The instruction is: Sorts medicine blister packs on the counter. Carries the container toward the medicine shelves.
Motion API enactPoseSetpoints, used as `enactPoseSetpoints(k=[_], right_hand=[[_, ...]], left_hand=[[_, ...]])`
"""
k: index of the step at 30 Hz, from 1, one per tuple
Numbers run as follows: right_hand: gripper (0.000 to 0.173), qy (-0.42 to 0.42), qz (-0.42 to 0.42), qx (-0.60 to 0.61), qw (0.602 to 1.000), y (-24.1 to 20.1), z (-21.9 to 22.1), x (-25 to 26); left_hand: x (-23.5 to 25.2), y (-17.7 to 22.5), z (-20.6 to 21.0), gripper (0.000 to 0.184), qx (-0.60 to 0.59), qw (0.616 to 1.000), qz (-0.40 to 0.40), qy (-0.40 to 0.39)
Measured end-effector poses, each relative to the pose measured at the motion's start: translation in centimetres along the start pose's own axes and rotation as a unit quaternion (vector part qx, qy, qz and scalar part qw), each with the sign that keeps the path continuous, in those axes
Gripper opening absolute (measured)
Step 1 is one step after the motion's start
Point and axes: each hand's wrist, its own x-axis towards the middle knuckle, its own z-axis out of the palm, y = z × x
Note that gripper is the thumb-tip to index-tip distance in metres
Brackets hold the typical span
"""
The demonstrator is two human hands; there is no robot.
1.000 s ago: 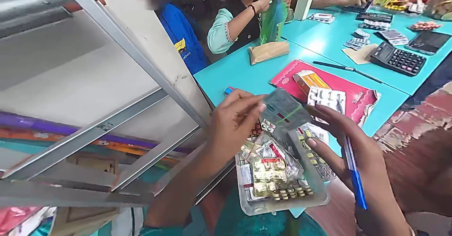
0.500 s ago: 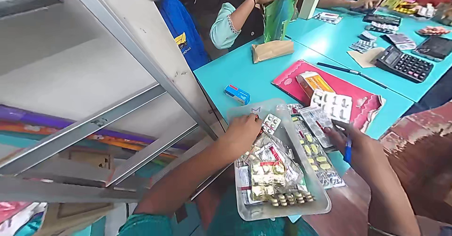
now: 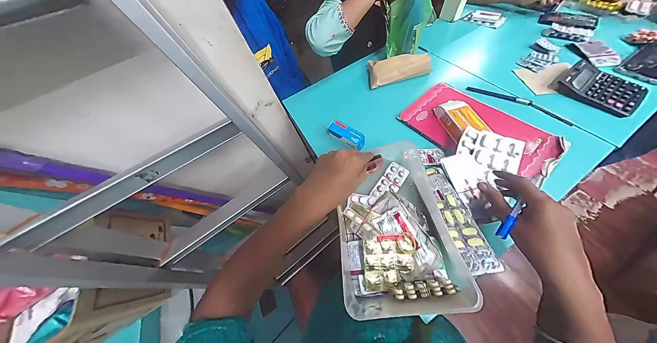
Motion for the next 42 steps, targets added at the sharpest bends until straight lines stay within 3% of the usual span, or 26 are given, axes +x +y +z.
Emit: enactPoseSetpoints(k=[3, 8, 14, 19, 22, 24, 27, 29, 31, 35, 38, 40, 42], right_hand=[[0.054, 0.057, -0.044, 0.012, 0.997, -1.3, -0.7, -0.2], [0.043, 0.076, -0.137, 0.121, 0.98, -4.8, -0.9, -0.4], [0.045, -0.018, -0.178, 0.284, 0.942, -8.1, 0.1, -0.3], [0.056, -0.083, -0.11, 0.385, 0.913, -9.3, 0.6, 0.3], [0.05, -0.028, -0.067, 0.419, 0.905, -8.7, 0.6, 0.5], [0.044, 0.04, -0.057, 0.418, 0.906, -7.3, -0.1, 0.6], [0.042, 0.101, -0.015, 0.452, 0.886, -5.2, -0.7, 0.5], [0.044, 0.116, 0.005, 0.459, 0.881, -4.3, -0.7, 0.2], [0.044, 0.121, 0.001, 0.452, 0.884, -3.8, -0.7, -0.3], [0.046, 0.13, 0.016, 0.441, 0.888, -3.2, -0.8, -1.3], [0.045, 0.141, 0.023, 0.44, 0.886, -2.9, -0.9, -1.7], [0.045, 0.147, 0.021, 0.427, 0.892, -2.6, -1.2, -2.0], [0.045, 0.151, 0.022, 0.419, 0.895, -2.3, -1.6, -2.3]], left_hand=[[-0.4, -0.8, -1.2, 0.029, -0.135, 0.988, 0.001, 0.081], [-0.2, -0.6, -2.8, 0.025, -0.391, 0.918, -0.028, 0.064], [0.5, 0.7, -2.7, 0.026, -0.448, 0.894, 0.002, -0.016], [1.1, 1.9, -1.9, 0.026, -0.471, 0.881, 0.009, -0.039], [1.4, 3.1, -1.2, 0.028, -0.493, 0.869, 0.0, -0.039], [1.6, 3.4, -0.6, 0.03, -0.436, 0.899, -0.011, -0.036], [2.7, 3.2, 2.0, 0.03, -0.157, 0.983, -0.014, -0.096], [3.7, 3.4, 3.8, 0.039, -0.024, 0.978, -0.045, -0.204], [4.5, 4.2, 4.4, 0.043, 0.028, 0.966, -0.066, -0.25], [5.3, 5.6, 4.2, 0.042, 0.062, 0.954, -0.077, -0.282], [5.8, 4.9, 4.3, 0.047, 0.019, 0.959, -0.089, -0.27], [5.6, 4.0, 3.7, 0.051, -0.039, 0.966, -0.086, -0.24], [4.4, 3.4, 2.5, 0.04, -0.097, 0.98, -0.05, -0.169]])
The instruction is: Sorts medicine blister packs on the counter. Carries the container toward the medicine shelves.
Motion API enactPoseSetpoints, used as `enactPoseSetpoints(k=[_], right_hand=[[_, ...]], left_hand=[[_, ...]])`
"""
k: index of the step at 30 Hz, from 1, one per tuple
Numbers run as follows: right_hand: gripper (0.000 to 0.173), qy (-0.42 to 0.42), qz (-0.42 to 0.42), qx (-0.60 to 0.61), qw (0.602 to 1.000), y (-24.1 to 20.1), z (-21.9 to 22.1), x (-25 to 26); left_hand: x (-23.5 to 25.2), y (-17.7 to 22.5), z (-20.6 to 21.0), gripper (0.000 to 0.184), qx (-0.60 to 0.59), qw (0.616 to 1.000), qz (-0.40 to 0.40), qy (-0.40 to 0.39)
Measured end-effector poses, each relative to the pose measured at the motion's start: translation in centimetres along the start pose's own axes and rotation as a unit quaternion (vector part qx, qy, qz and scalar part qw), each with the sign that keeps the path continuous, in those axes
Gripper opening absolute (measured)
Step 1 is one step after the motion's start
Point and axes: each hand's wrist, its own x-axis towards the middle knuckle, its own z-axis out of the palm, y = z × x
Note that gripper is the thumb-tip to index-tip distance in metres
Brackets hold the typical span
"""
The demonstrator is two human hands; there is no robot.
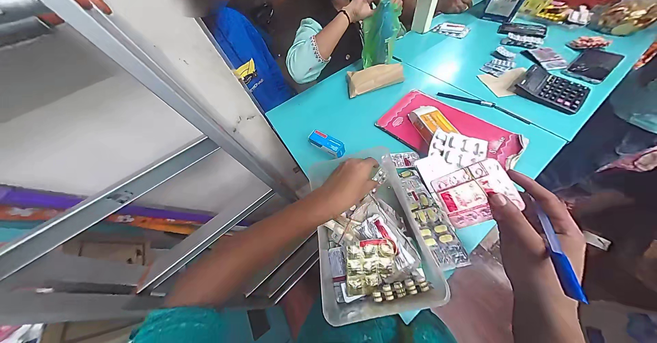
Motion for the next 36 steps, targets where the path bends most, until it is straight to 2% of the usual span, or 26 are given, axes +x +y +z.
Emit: enactPoseSetpoints(k=[2, 3, 5, 8, 11, 14, 19, 24, 29, 32, 36], right_hand=[[0.047, 0.002, -0.001, 0.0, 1.0, 0.1, -0.4, -0.2], [0.046, 0.004, -0.001, -0.001, 1.0, 0.1, -0.5, -0.3], [0.045, 0.004, 0.003, 0.002, 1.0, 0.0, -0.3, -0.4], [0.043, -0.003, 0.005, 0.015, 1.0, -0.4, 0.3, -0.6], [0.043, -0.023, 0.005, 0.03, 0.999, -1.0, 0.8, -0.7], [0.041, -0.041, 0.012, 0.062, 0.997, -1.5, 1.3, -0.8], [0.04, -0.065, -0.003, 0.07, 0.995, -2.3, 1.9, -1.3], [0.039, -0.108, -0.036, -0.035, 0.993, -2.9, 3.1, -1.4], [0.041, -0.205, -0.131, -0.208, 0.947, -2.3, 6.0, -0.4], [0.039, -0.213, -0.185, -0.288, 0.915, -2.7, 7.5, 0.1], [0.031, -0.226, -0.249, -0.33, 0.882, -2.7, 9.4, 0.5]], left_hand=[[-1.9, -1.2, 0.3, 0.022, 0.002, 0.982, 0.12, 0.148], [-2.5, -2.1, 0.6, 0.017, 0.022, 0.952, 0.2, 0.233], [-3.7, -3.3, 0.9, 0.015, 0.062, 0.883, 0.332, 0.326], [-5.6, -4.4, 0.9, 0.012, 0.119, 0.809, 0.45, 0.359], [-6.9, -4.7, 0.9, 0.011, 0.163, 0.77, 0.508, 0.351], [-7.5, -5.0, 0.8, 0.007, 0.189, 0.744, 0.535, 0.354], [-8.2, -5.2, 1.2, 0.005, 0.174, 0.733, 0.548, 0.363], [-8.7, -5.5, 1.1, 0.01, 0.215, 0.705, 0.557, 0.383], [-9.0, -6.1, 1.0, 0.015, 0.232, 0.699, 0.562, 0.376], [-9.3, -6.4, 1.1, 0.016, 0.215, 0.709, 0.559, 0.373], [-9.7, -7.1, 1.4, 0.017, 0.216, 0.712, 0.544, 0.386]])
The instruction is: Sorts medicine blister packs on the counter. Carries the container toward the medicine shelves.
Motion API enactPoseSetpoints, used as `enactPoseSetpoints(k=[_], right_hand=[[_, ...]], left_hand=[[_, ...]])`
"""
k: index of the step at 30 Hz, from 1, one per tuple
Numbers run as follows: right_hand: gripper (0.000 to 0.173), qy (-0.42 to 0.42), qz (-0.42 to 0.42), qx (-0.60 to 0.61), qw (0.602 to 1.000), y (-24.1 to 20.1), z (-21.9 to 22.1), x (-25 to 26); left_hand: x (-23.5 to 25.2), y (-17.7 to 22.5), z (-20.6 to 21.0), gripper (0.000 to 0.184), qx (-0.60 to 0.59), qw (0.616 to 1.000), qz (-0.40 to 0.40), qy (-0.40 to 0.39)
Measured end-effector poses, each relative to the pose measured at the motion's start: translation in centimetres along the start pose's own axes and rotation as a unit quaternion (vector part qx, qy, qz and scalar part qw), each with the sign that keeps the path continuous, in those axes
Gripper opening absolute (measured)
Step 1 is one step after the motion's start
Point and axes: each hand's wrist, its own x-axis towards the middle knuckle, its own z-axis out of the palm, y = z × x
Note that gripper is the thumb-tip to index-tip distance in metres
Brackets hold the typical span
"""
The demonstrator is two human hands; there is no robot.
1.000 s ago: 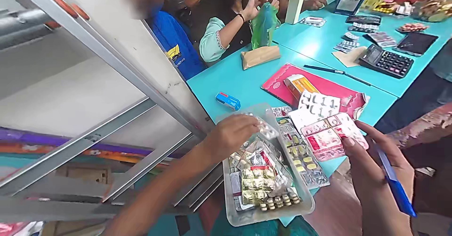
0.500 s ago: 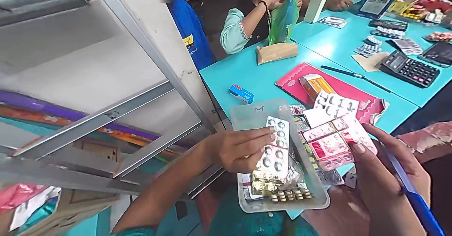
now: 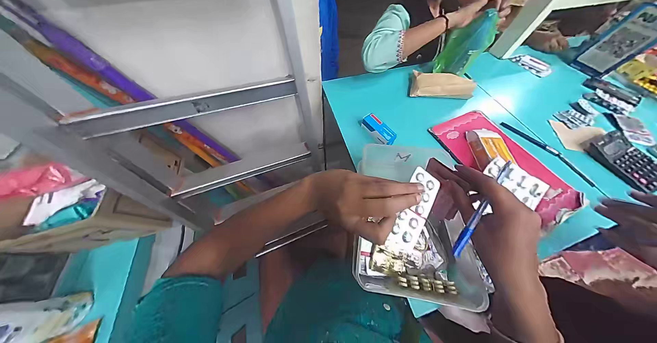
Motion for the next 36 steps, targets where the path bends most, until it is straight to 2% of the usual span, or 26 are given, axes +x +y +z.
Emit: enactPoseSetpoints(k=[3, 6, 9, 10, 12, 13, 14, 16, 17, 21, 24, 28, 30, 33, 36], right_hand=[[0.023, -0.008, -0.013, -0.042, 0.999, -0.5, 0.8, 0.8], [0.017, -0.111, 0.088, -0.032, 0.989, -6.2, -1.8, 3.4], [0.009, -0.065, -0.013, -0.041, 0.997, -8.0, -3.0, 5.0], [0.012, -0.062, -0.058, -0.032, 0.996, -6.8, -3.1, 4.9], [0.021, -0.042, -0.179, -0.013, 0.983, -1.3, -2.5, 4.4], [0.027, -0.026, -0.179, 0.016, 0.983, -0.3, -2.0, 3.4], [0.03, -0.015, -0.139, 0.041, 0.989, -0.5, -1.6, 1.8], [0.03, -0.042, -0.072, 0.106, 0.991, -2.2, -1.5, -0.8], [0.03, -0.06, -0.063, 0.129, 0.988, -2.9, -1.5, -1.4], [0.038, -0.104, -0.084, 0.116, 0.984, -4.0, -1.4, -2.2], [0.045, -0.107, -0.101, 0.098, 0.984, -4.2, -0.9, -2.5], [0.037, -0.094, -0.099, 0.106, 0.985, -4.4, -0.9, -2.8], [0.028, -0.085, -0.074, 0.142, 0.984, -4.3, -1.0, -3.0], [0.02, -0.059, 0.021, 0.26, 0.964, -4.0, -1.0, -3.2], [0.013, -0.035, 0.133, 0.435, 0.89, -3.7, -1.1, -3.1]], left_hand=[[-0.4, 0.3, -0.2, 0.018, 0.034, 0.999, -0.003, 0.002], [-0.6, 0.5, -0.6, 0.019, 0.045, 0.999, -0.013, -0.007], [-1.0, 0.5, -0.7, 0.02, 0.041, 0.999, -0.023, -0.012], [-1.2, 0.5, -0.7, 0.02, 0.038, 0.999, -0.027, -0.014], [-1.4, 0.3, -0.7, 0.02, 0.043, 0.999, -0.028, -0.019], [-1.5, 0.3, -0.6, 0.02, 0.044, 0.998, -0.029, -0.022], [-1.5, 0.3, -0.5, 0.021, 0.046, 0.998, -0.031, -0.024], [-1.5, 0.1, -0.5, 0.021, 0.045, 0.998, -0.04, -0.027], [-1.5, 0.1, -0.5, 0.021, 0.044, 0.998, -0.043, -0.028], [-1.0, -0.3, -0.4, 0.02, 0.055, 0.997, -0.028, -0.035], [-0.5, -0.4, -0.1, 0.018, 0.058, 0.998, -0.021, -0.028], [0.8, -0.4, -0.1, 0.016, 0.051, 0.998, -0.037, -0.024], [1.7, -0.2, 0.0, 0.014, 0.027, 0.996, -0.084, -0.016], [3.1, 1.1, 0.6, 0.014, -0.026, 0.972, -0.233, 0.004], [4.8, 3.0, 1.4, 0.019, -0.049, 0.92, -0.388, 0.03]])
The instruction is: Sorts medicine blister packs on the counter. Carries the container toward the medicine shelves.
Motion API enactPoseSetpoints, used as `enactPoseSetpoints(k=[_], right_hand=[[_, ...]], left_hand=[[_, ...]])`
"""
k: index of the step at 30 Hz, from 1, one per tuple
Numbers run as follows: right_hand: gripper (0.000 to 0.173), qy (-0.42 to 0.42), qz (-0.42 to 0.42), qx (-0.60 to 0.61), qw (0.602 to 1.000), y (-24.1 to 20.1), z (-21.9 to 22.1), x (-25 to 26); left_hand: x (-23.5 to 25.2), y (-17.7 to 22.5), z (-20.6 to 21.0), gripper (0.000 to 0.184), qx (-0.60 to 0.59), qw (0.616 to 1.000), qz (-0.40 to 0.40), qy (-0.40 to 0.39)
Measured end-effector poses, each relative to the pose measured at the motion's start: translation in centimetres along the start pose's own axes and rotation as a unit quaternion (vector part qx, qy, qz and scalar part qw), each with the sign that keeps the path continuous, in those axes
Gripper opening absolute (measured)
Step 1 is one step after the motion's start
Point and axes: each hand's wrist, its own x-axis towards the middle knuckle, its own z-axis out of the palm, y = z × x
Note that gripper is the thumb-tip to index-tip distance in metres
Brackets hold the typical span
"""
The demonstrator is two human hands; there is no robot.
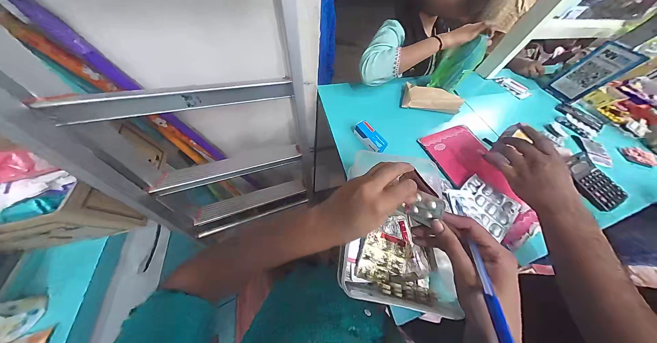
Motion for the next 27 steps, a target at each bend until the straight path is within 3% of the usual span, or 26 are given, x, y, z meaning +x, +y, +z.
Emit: enactPoseSetpoints(k=[3, 10, 16, 20, 22, 24, 27], right_hand=[[0.015, 0.003, 0.046, 0.118, 0.992, 0.5, -0.8, 0.1], [0.017, -0.009, 0.057, 0.19, 0.98, 1.0, -1.5, -0.3], [0.017, -0.012, 0.022, 0.179, 0.984, 0.3, -1.3, -0.6], [0.018, 0.014, 0.021, 0.181, 0.983, 0.3, -1.5, -1.0], [0.019, 0.024, 0.03, 0.215, 0.976, 0.5, -1.9, -0.9], [0.017, 0.037, 0.04, 0.245, 0.968, 0.5, -2.5, -0.8], [0.016, 0.043, 0.054, 0.251, 0.966, 0.6, -3.1, -0.8]], left_hand=[[-0.3, 1.7, 1.0, 0.038, -0.069, 0.995, -0.077, 0.004], [-0.1, 3.0, 1.5, 0.058, -0.117, 0.988, -0.099, -0.002], [0.0, 3.3, 1.8, 0.043, -0.218, 0.972, -0.08, 0.039], [0.1, 3.1, 1.6, 0.054, -0.156, 0.986, -0.046, 0.043], [0.0, 2.7, 1.1, 0.06, -0.114, 0.989, -0.088, 0.029], [-0.3, 2.3, 0.6, 0.054, -0.203, 0.963, -0.175, 0.022], [-0.6, 2.7, -0.3, 0.036, -0.431, 0.865, -0.256, 0.006]])
